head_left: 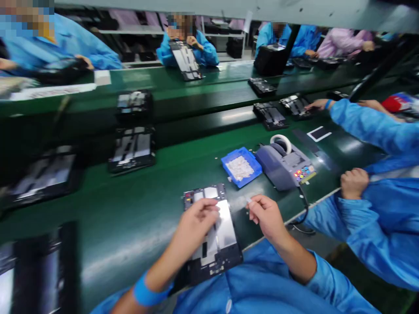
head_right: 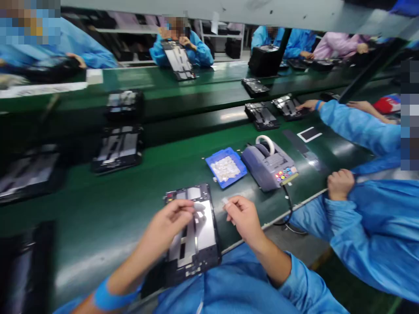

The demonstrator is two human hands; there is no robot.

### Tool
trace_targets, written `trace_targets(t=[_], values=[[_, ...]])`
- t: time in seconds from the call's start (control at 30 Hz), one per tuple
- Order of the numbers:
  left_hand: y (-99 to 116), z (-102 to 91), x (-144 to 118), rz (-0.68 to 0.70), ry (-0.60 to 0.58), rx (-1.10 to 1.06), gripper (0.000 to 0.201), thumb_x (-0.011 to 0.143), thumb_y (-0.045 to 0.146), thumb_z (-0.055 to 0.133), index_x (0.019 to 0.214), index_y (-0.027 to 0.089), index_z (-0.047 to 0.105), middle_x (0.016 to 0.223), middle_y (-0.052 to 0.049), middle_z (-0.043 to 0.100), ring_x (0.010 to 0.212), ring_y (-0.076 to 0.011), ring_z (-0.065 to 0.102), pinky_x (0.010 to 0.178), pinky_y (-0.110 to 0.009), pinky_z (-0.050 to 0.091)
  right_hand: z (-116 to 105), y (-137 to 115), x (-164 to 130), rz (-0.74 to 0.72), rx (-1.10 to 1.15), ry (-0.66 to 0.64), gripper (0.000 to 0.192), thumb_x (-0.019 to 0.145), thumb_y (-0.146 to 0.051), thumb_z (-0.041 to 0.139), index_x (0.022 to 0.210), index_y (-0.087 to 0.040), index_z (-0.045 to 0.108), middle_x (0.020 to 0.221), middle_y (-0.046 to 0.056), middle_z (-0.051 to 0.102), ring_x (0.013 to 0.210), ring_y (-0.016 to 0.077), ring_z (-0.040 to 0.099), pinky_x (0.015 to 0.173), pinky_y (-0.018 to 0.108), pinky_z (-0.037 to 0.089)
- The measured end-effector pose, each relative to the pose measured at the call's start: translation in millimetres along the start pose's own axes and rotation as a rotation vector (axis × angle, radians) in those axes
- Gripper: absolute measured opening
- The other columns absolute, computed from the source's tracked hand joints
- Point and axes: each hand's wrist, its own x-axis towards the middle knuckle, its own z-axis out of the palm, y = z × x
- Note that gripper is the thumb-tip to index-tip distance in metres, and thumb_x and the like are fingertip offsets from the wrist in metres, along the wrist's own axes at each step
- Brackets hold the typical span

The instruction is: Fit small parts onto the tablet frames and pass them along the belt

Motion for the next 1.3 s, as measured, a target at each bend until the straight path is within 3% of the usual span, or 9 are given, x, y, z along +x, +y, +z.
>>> trace_targets(t=[0.1, 0.23, 0.33, 0.43, 0.53, 0.63, 0.83, 1.03, 1.3], values=[[-14, 19.9, 3, -0.011, -0.008, -0.209, 0.034, 0.071, 0.041, 0.076, 0.097, 0.02, 0.068, 0.089, -0.006, 0.07, 0.076, -0.0181, 0.064, 0.07, -0.029, 0.05, 55, 0, 1, -0.007, -0.021, -0.158, 0.02, 0.081, -0.039, 0.07, 0.076, -0.02, 0.068, 0.053, -0.005, 0.058, 0.045, 0.0098, 0.05, 0.046, 0.021, 0.039], [-32, 4.3, 4, -0.012, 0.119, -0.303, 0.025, 0.077, 0.041, 0.073, 0.084, 0.02, 0.064, 0.072, 0.001, 0.059, 0.062, -0.0128, 0.053, 0.06, -0.025, 0.043, 90, 7, 3, -0.024, -0.076, -0.328, 0.019, 0.086, -0.039, 0.065, 0.08, -0.021, 0.07, 0.06, -0.003, 0.064, 0.052, 0.0123, 0.057, 0.052, 0.023, 0.046], [-42, -31.7, 0, 0.006, 0.224, -0.307, 0.024, 0.079, 0.042, 0.071, 0.081, 0.02, 0.062, 0.065, 0.004, 0.055, 0.057, -0.0114, 0.049, 0.057, -0.024, 0.04, 89, 12, 12, -0.109, -0.256, -0.406, 0.019, 0.091, -0.034, 0.06, 0.093, -0.021, 0.075, 0.074, 0.0, 0.072, 0.062, 0.0151, 0.064, 0.059, 0.026, 0.05], [-46, -72.5, 0, 0.006, 0.313, -0.184, 0.022, 0.078, 0.039, 0.072, 0.08, 0.019, 0.063, 0.064, 0.004, 0.056, 0.056, -0.011, 0.048, 0.055, -0.023, 0.039, 78, 12, 34, -0.373, -0.554, -0.39, 0.02, 0.095, -0.026, 0.057, 0.099, -0.021, 0.076, 0.093, 0.005, 0.076, 0.085, 0.0199, 0.07, 0.077, 0.031, 0.054], [-47, -96.6, 8, -0.017, 0.288, -0.03, 0.021, 0.075, 0.035, 0.073, 0.086, 0.018, 0.067, 0.067, 0.003, 0.059, 0.059, -0.0116, 0.052, 0.056, -0.024, 0.04, 75, 12, 60, -0.615, -0.815, -0.426, 0.023, 0.098, -0.021, 0.053, 0.103, -0.019, 0.075, 0.098, 0.008, 0.076, 0.095, 0.0219, 0.069, 0.088, 0.034, 0.052], [-45, -98.7, 21, -0.01, 0.233, 0.029, 0.031, 0.074, 0.033, 0.073, 0.101, 0.018, 0.068, 0.072, 0.002, 0.064, 0.064, -0.0135, 0.057, 0.059, -0.024, 0.042, 85, 15, 78, -0.758, -1.001, -0.483, 0.024, 0.101, -0.019, 0.051, 0.11, -0.02, 0.074, 0.104, 0.008, 0.075, 0.098, 0.021, 0.066, 0.091, 0.033, 0.049], [-39, -91.9, 39, 0.028, 0.109, 0.179, 0.017, 0.08, 0.035, 0.065, 0.082, 0.019, 0.068, 0.073, -0.001, 0.067, 0.068, -0.0165, 0.061, 0.063, -0.027, 0.046, 112, 18, 87, -0.915, -1.287, -0.616, 0.032, 0.103, -0.021, 0.054, 0.131, -0.029, 0.068, 0.104, 0.006, 0.068, 0.086, 0.0194, 0.054, 0.075, 0.029, 0.042], [-36, -92.6, 51, 0.095, -0.009, 0.373, 0.016, 0.083, 0.032, 0.06, 0.077, 0.019, 0.068, 0.077, -0.003, 0.069, 0.074, -0.0189, 0.062, 0.068, -0.029, 0.046, 110, 18, 91, -1.004, -1.371, -0.637, 0.032, 0.104, -0.021, 0.05, 0.131, -0.023, 0.067, 0.106, 0.009, 0.064, 0.088, 0.0223, 0.049, 0.074, 0.032, 0.04], [-37, -90.5, 67, 0.099, -0.06, 0.47, 0.017, 0.085, 0.03, 0.058, 0.076, 0.019, 0.067, 0.076, -0.003, 0.069, 0.074, -0.0194, 0.062, 0.069, -0.03, 0.046, 109, 15, 91, -1.048, -1.408, -0.664, 0.034, 0.105, -0.022, 0.046, 0.133, -0.021, 0.064, 0.109, 0.011, 0.064, 0.091, 0.0242, 0.049, 0.075, 0.035, 0.039]])
